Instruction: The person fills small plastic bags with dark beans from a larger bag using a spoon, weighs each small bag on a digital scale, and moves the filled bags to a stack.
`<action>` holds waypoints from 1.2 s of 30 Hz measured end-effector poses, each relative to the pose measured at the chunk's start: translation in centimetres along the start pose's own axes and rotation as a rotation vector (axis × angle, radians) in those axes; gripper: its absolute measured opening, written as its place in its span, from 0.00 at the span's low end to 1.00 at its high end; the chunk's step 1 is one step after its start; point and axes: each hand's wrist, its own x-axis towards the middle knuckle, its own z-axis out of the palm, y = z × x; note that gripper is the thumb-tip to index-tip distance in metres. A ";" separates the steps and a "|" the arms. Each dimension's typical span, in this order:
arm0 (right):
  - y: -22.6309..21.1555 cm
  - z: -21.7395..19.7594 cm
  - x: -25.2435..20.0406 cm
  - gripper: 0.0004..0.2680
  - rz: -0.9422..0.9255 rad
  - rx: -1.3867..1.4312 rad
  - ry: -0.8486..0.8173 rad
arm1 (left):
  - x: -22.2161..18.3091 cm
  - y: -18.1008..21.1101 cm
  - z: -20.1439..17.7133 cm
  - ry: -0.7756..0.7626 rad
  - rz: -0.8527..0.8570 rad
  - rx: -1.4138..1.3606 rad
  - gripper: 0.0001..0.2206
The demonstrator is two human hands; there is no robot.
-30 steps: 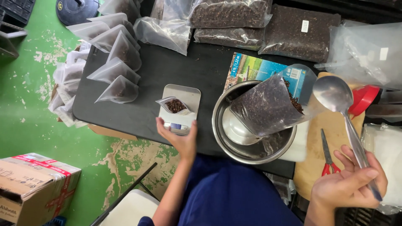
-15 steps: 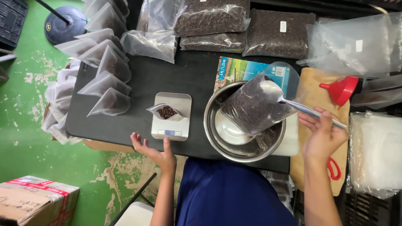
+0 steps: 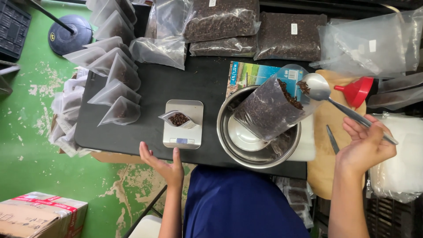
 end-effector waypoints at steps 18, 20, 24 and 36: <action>-0.9 2.3 -7.8 0.04 0.124 0.172 -0.240 | 1.9 -1.4 -2.9 -0.042 -0.026 -0.004 0.28; 0.5 3.5 -9.8 0.04 0.153 0.153 -0.306 | 1.8 -1.7 -3.3 -0.039 -0.045 -0.003 0.29; 1.3 6.2 -14.1 0.07 0.163 0.139 -0.464 | 1.1 -4.2 -3.9 0.007 -0.021 -0.019 0.32; 0.3 7.5 -16.6 0.06 -1.014 0.144 -0.666 | 0.7 -5.0 -6.8 0.036 -0.118 0.010 0.31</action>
